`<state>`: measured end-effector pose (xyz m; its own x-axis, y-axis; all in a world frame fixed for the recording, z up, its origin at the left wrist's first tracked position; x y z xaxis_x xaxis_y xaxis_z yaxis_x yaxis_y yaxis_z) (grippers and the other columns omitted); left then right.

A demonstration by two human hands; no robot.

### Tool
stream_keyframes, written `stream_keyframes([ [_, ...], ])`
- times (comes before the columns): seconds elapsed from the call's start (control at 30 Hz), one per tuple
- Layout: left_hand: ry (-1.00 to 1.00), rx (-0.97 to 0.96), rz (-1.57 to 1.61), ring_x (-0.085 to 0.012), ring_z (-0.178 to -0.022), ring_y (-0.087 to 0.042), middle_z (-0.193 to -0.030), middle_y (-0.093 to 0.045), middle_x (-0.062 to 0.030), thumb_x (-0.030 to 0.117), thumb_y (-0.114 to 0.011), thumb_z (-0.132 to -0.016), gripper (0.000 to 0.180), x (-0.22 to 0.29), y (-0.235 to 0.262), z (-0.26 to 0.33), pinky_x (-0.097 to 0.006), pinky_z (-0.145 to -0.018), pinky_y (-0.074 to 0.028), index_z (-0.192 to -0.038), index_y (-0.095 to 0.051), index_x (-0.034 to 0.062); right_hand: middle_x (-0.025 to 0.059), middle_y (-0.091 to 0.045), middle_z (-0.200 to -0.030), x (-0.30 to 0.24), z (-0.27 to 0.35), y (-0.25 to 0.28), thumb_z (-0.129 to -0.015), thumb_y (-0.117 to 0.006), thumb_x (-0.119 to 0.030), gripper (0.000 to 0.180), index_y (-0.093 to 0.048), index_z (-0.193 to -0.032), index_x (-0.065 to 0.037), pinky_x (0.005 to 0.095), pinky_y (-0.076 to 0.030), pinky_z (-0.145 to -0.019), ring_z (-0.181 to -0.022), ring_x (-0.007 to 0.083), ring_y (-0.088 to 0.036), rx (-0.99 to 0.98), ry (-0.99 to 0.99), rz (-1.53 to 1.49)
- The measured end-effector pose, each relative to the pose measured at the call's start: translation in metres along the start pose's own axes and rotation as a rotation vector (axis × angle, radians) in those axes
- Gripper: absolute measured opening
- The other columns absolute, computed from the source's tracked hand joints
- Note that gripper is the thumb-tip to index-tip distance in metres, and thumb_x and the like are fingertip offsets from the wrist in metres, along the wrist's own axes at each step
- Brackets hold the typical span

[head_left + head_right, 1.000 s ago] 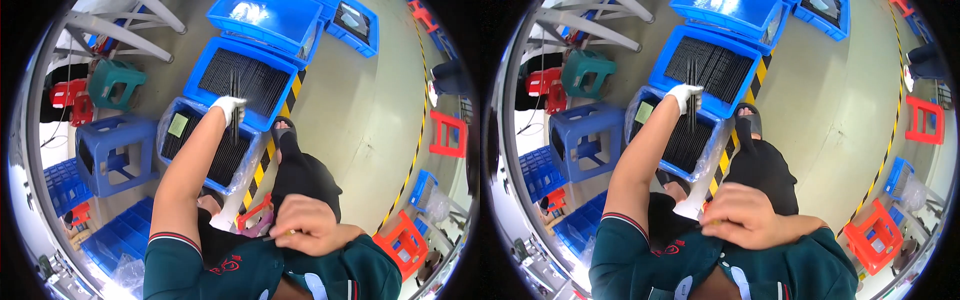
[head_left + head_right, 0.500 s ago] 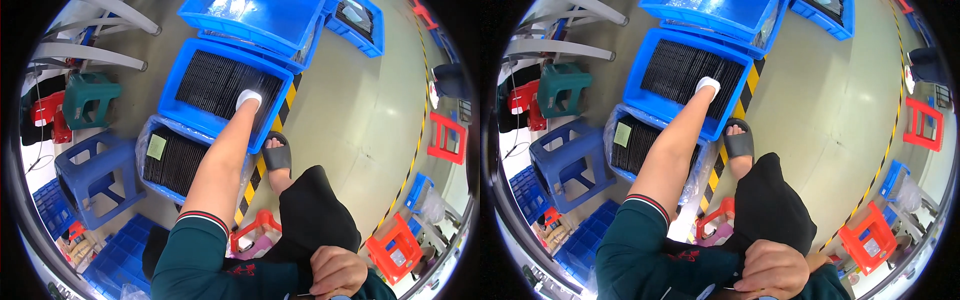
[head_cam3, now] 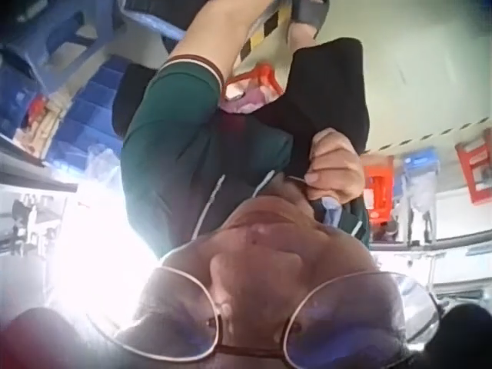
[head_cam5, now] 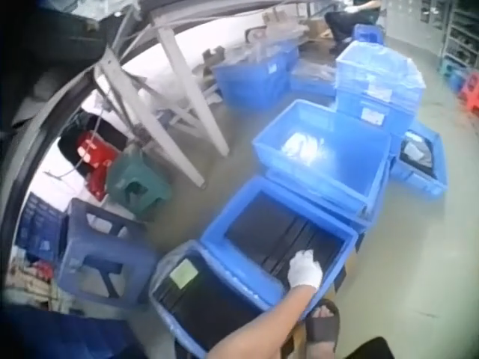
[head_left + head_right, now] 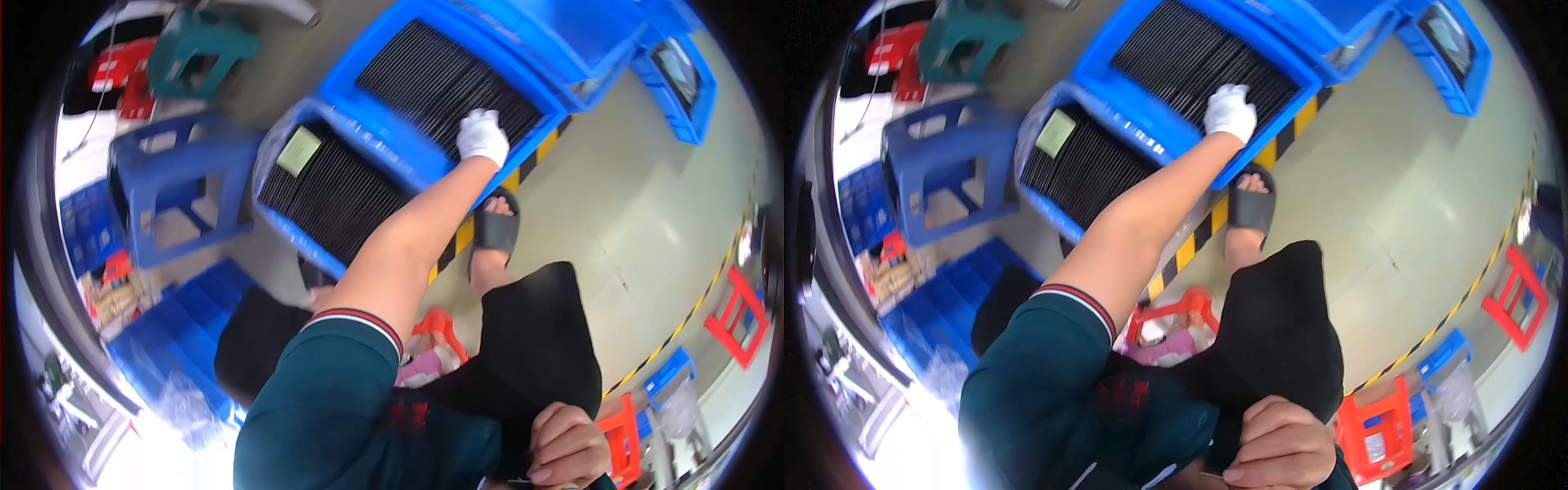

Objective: Inspecting thin black metal rods and sorting them into plastic crates.

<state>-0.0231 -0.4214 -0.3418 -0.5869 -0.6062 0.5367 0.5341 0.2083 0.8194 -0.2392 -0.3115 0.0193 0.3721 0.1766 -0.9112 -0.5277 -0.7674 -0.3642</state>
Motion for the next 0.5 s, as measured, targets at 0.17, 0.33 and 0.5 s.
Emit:
stream_keyframes([
  [0.17, -0.116, 0.280, 0.285, -0.0341, -0.110, -0.053, -0.114, -0.059, -0.0189, 0.013, -0.063, -0.077, 0.034, -0.008, 0.071, 0.092, -0.041, -0.098, -0.040, -0.110, -0.062, 0.0035, 0.0034, -0.060, -0.077, 0.007, 0.010, -0.007, -0.080, -0.075, -0.016, 0.016, -0.064, -0.087, -0.006, 0.0274, -0.044, -0.060, -0.069, 0.0158, -0.055, -0.032, -0.022, 0.046],
  [0.33, 0.025, 0.371, -0.045, -0.0311, -0.101, -0.056, -0.104, -0.062, -0.0126, 0.010, -0.063, -0.074, 0.031, -0.118, 0.128, 0.187, -0.041, -0.092, -0.042, -0.105, -0.061, 0.0076, 0.0036, -0.060, -0.079, 0.013, 0.016, -0.025, -0.074, -0.080, -0.019, 0.022, -0.070, -0.089, -0.007, 0.0268, -0.047, -0.062, -0.074, 0.0167, -0.055, -0.040, -0.073, 0.042],
  [0.5, 0.412, 0.164, -0.280, -0.0338, -0.102, -0.056, -0.111, -0.060, -0.0151, 0.017, -0.067, -0.074, 0.044, -0.198, 0.134, 0.225, -0.042, -0.090, -0.046, -0.117, -0.058, 0.0097, 0.0043, -0.061, -0.081, 0.009, 0.008, -0.041, -0.073, -0.081, -0.020, 0.025, -0.068, -0.091, -0.007, 0.0270, -0.045, -0.060, -0.075, 0.0169, -0.055, -0.121, -0.062, 0.109],
])
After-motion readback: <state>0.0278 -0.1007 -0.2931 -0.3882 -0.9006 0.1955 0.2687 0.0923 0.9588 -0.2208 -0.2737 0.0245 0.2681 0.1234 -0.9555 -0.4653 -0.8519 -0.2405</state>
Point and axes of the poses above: each hand's wrist, its own z-axis away from the middle knuckle, its own y-axis out of the back of the hand, x = y × z, the point moved 4 cm from there along -z, towards the middle knuckle
